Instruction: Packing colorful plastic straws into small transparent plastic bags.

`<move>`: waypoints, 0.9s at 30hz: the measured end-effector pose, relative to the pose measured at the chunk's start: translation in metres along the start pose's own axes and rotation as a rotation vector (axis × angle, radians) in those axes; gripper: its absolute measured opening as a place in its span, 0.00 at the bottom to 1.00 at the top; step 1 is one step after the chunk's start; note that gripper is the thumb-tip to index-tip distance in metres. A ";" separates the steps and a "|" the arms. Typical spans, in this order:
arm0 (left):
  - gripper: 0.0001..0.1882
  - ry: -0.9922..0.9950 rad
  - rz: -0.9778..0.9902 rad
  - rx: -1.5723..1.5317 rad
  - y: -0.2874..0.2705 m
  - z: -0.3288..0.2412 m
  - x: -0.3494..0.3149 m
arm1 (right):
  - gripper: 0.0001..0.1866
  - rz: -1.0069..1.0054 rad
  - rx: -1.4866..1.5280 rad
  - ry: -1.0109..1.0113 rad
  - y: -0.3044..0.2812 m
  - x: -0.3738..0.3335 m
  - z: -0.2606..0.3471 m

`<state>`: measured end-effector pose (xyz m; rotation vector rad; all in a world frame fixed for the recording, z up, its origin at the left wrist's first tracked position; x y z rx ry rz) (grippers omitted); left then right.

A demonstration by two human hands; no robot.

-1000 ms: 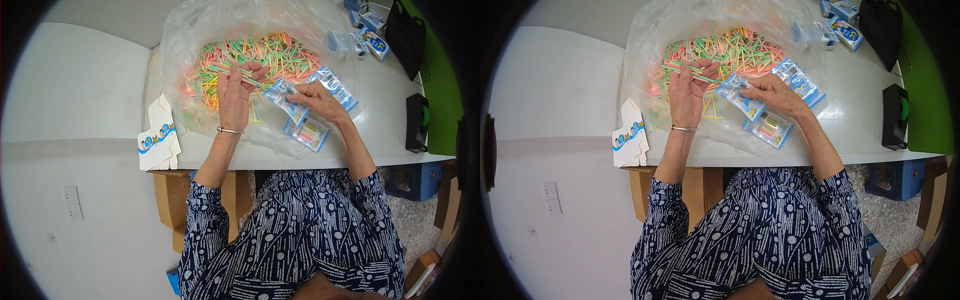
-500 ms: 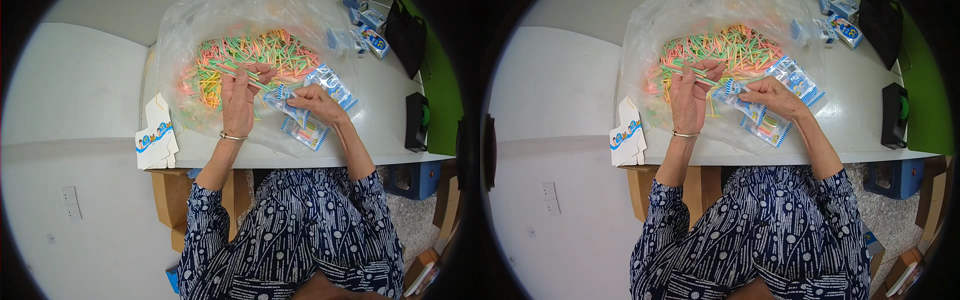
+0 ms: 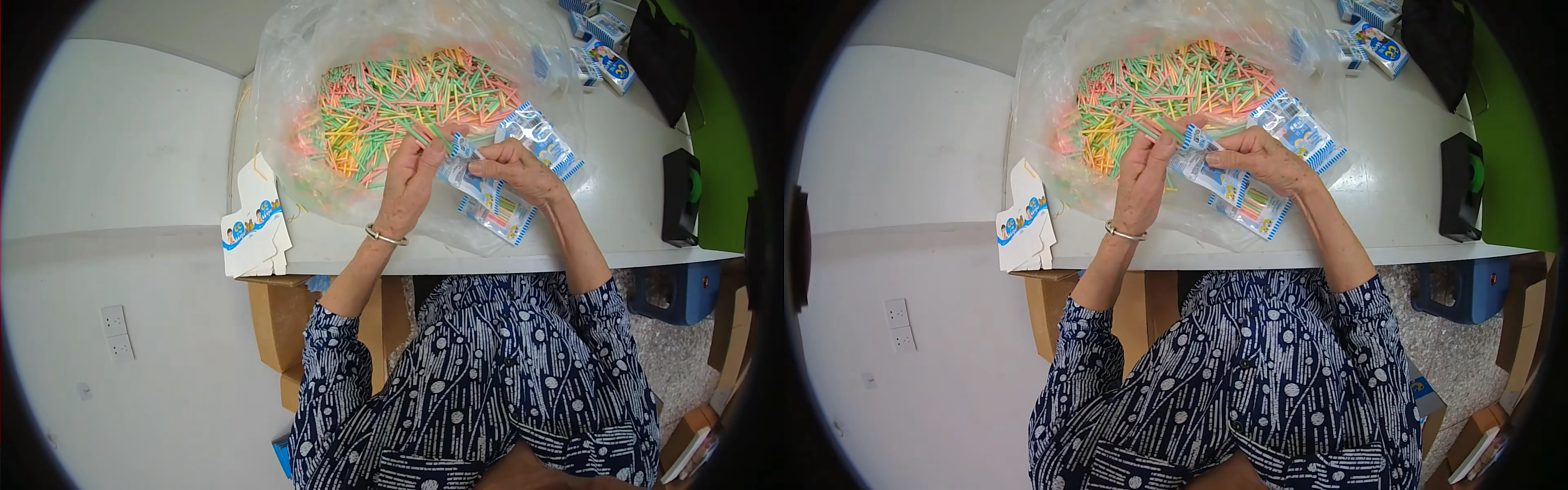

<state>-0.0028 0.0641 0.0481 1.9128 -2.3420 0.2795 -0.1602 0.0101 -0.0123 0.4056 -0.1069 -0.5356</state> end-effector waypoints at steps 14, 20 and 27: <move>0.15 -0.087 -0.187 0.424 -0.068 0.011 0.021 | 0.11 -0.231 -0.129 -0.128 -0.024 -0.015 0.019; 0.16 0.084 -0.116 1.194 -0.049 0.046 0.067 | 0.12 -0.357 -0.091 -0.224 -0.043 -0.026 0.028; 0.18 0.071 -0.084 1.553 -0.029 0.066 0.098 | 0.13 -0.379 -0.051 -0.262 -0.047 -0.026 0.025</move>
Point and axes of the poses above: each hand's wrist, its own x-axis towards the middle knuckle, its own y-axis out of the palm, z = x × y, the point moved 3 cm from there along x, towards the middle knuckle, and after that the axes turned 7 degrees about z, right-handed, at the moved point
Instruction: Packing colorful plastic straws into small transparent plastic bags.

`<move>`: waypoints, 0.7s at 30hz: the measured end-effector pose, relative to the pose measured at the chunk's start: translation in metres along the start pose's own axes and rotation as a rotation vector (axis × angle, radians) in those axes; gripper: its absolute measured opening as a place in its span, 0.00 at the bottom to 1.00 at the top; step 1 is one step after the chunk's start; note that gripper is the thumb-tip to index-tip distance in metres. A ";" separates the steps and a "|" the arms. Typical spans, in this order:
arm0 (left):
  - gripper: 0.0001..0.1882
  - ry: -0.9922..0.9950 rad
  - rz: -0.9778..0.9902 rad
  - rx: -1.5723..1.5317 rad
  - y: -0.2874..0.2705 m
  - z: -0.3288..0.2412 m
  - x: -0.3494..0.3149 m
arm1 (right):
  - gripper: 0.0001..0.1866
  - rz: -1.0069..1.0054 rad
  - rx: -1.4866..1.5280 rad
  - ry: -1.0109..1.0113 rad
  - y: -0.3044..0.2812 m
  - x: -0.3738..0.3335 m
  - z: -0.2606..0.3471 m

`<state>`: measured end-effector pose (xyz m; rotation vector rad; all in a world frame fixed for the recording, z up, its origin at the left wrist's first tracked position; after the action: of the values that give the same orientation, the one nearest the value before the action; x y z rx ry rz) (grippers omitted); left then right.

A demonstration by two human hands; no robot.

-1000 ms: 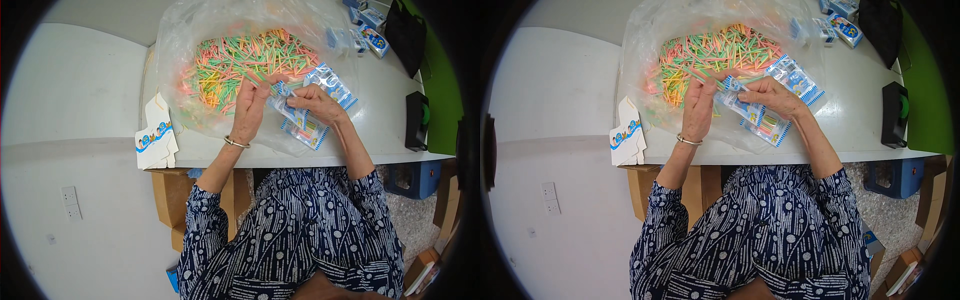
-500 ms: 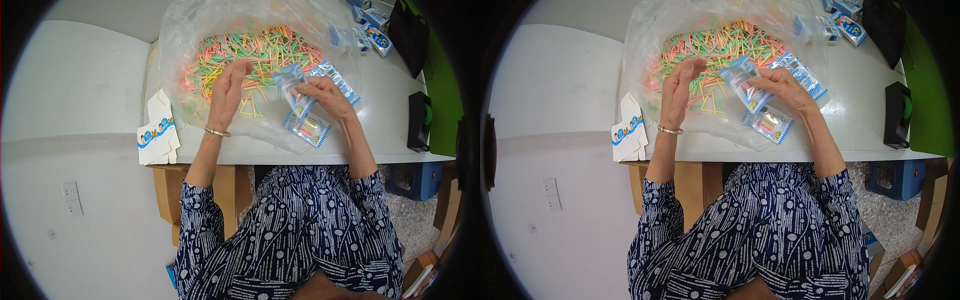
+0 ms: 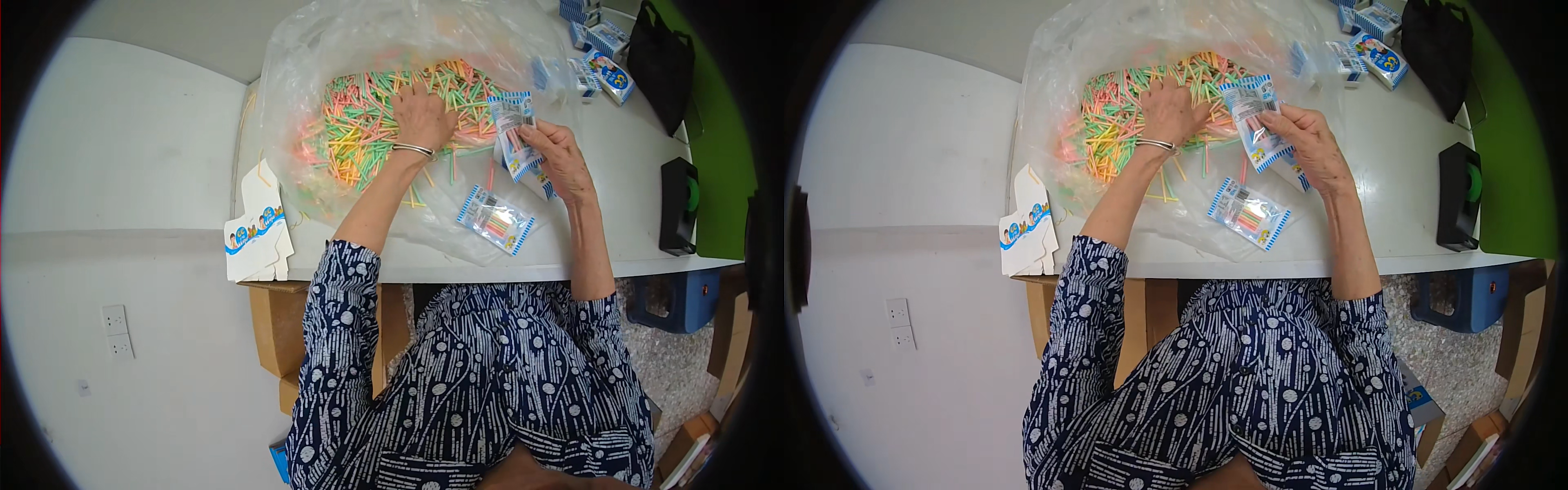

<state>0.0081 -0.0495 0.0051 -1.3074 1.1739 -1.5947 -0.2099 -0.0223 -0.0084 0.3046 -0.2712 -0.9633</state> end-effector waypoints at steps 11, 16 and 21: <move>0.18 -0.248 0.471 -0.024 0.002 0.010 0.031 | 0.13 0.010 0.000 0.019 -0.001 0.000 -0.003; 0.12 -0.155 0.205 0.100 0.019 -0.008 0.030 | 0.13 -0.011 0.013 0.021 0.002 0.001 -0.004; 0.11 -0.101 0.143 0.120 0.029 -0.003 0.025 | 0.12 -0.027 0.043 0.017 0.004 0.000 -0.002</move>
<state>0.0005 -0.0812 -0.0152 -1.1857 1.0680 -1.4558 -0.2060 -0.0199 -0.0087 0.3560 -0.2729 -0.9816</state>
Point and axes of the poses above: each hand's wrist, its own x-axis towards the middle knuckle, its own y-axis out of the palm, z = x × y, the point moved 3 cm from there along x, towards the middle knuckle, and after that the axes turned 7 degrees about z, right-handed, at the moved point
